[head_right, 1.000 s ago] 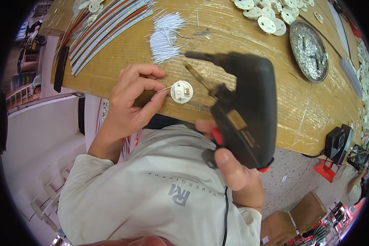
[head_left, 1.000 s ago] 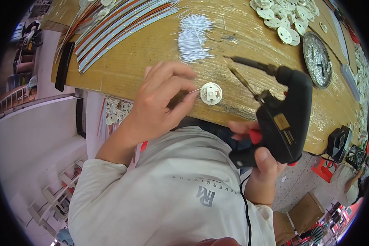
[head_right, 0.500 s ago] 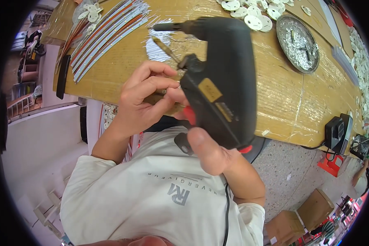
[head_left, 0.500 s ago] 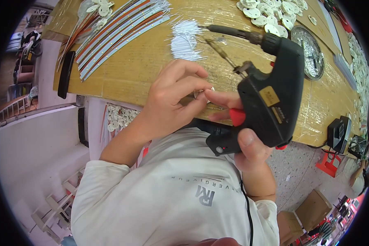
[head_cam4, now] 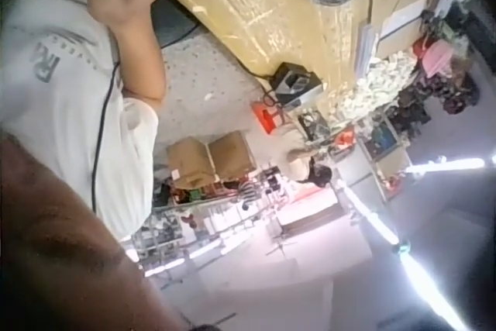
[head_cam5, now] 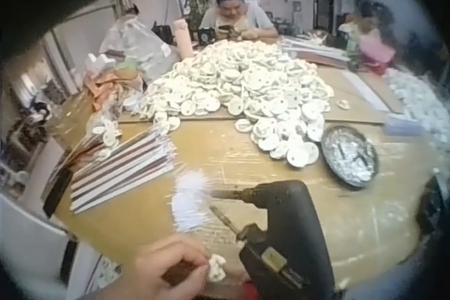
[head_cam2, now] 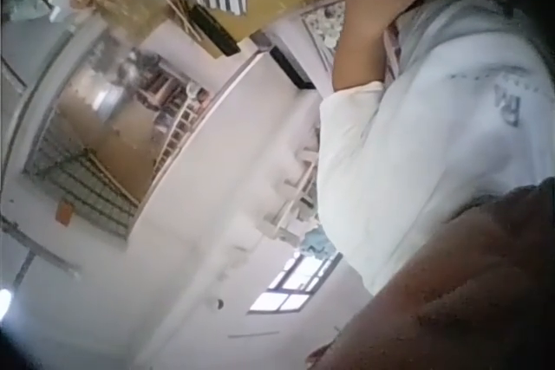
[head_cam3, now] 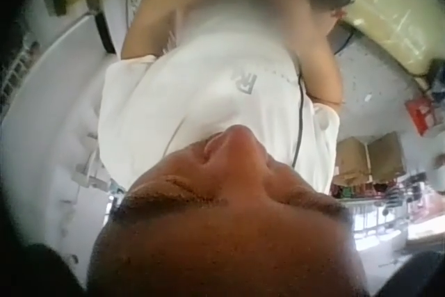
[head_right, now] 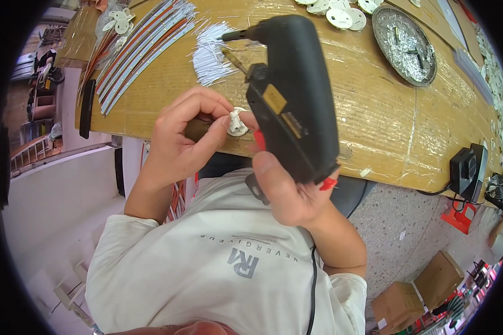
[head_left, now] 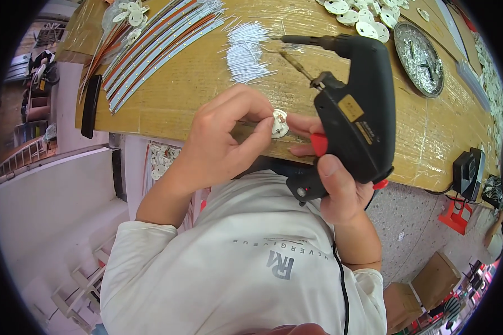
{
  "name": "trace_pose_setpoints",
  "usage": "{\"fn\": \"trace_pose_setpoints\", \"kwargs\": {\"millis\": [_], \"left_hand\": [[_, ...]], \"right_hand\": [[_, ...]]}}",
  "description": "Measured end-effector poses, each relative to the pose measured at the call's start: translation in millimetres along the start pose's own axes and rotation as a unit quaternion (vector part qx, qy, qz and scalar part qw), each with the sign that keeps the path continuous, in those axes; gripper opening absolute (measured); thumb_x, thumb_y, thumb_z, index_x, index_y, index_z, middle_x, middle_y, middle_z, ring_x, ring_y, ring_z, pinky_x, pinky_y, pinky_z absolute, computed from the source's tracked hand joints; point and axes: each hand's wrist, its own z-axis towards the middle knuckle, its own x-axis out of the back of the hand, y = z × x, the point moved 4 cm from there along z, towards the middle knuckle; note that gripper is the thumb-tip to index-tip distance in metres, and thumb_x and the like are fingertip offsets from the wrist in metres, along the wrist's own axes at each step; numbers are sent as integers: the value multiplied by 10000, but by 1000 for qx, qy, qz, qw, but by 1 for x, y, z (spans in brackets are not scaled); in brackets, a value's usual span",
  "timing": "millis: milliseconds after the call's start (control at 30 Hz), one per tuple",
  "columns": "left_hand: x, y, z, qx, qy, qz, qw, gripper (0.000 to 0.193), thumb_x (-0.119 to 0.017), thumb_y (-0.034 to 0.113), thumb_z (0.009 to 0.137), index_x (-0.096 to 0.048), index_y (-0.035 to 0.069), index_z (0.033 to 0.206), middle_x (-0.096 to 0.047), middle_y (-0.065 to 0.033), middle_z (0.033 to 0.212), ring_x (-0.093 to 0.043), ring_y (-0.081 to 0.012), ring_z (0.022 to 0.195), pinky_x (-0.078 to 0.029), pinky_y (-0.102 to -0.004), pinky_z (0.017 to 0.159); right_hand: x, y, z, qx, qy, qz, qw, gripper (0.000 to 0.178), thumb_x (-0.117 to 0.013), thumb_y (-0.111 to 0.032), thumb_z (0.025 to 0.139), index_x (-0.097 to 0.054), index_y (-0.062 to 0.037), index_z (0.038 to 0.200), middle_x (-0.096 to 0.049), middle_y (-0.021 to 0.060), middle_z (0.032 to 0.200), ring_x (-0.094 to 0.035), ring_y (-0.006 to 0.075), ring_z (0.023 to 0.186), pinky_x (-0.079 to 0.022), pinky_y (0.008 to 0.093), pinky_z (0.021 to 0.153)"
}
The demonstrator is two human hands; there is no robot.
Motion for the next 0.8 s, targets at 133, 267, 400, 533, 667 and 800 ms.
{"fn": "trace_pose_setpoints", "kwargs": {"millis": [133, 267, 400, 533, 667, 800], "left_hand": [[1, 2, 5, 27, -20, -1, 999, 48, -701, -61, 873, -672, -37, 904, -702, -92, 951, -651, -152, 829, -513, -262, 731], [1, 1, 10, 41, -38, 17, 998, 57, -712, -58, 865, -665, -39, 893, -697, -88, 933, -651, -152, 814, -522, -267, 724], [0, 2, 12, 38, -48, 39, 997, 59, -709, -63, 858, -662, -39, 884, -687, -82, 904, -645, -148, 803, -527, -271, 718], [-1, 4, 13, 55, -46, 43, 996, 60, -699, -71, 854, -652, -38, 872, -677, -76, 891, -624, -141, 782, -518, -270, 709], [-3, 7, 15, 61, -51, 55, 995, 67, -700, -72, 853, -645, -36, 866, -666, -71, 878, -605, -135, 768, -508, -269, 700], [-4, 8, 16, 67, -47, 54, 995, 71, -693, -74, 847, -635, -32, 857, -649, -64, 861, -595, -130, 764, -501, -267, 698]], "right_hand": [[4, -6, -3, -17, 22, -4, 1000, 649, -591, -329, 958, -507, 127, 1412, -653, 325, 1311, -683, 410, 1198, -614, 430, 912], [8, -1, -6, -9, 45, 26, 999, 636, -583, -305, 953, -502, 144, 1395, -657, 350, 1274, -699, 417, 1162, -631, 432, 886], [9, -2, -5, -10, 40, 26, 999, 633, -587, -308, 955, -503, 149, 1386, -654, 356, 1269, -698, 419, 1166, -629, 434, 888], [11, -1, -6, -11, 41, 40, 998, 645, -606, -332, 958, -507, 140, 1387, -653, 350, 1271, -699, 417, 1163, -627, 431, 889], [13, 3, -7, -16, 25, 38, 999, 669, -623, -360, 957, -510, 135, 1393, -655, 341, 1275, -699, 410, 1166, -626, 432, 892], [14, 1, -8, -18, 23, 26, 999, 683, -631, -382, 955, -517, 130, 1393, -659, 328, 1278, -696, 402, 1173, -621, 438, 903]]}}
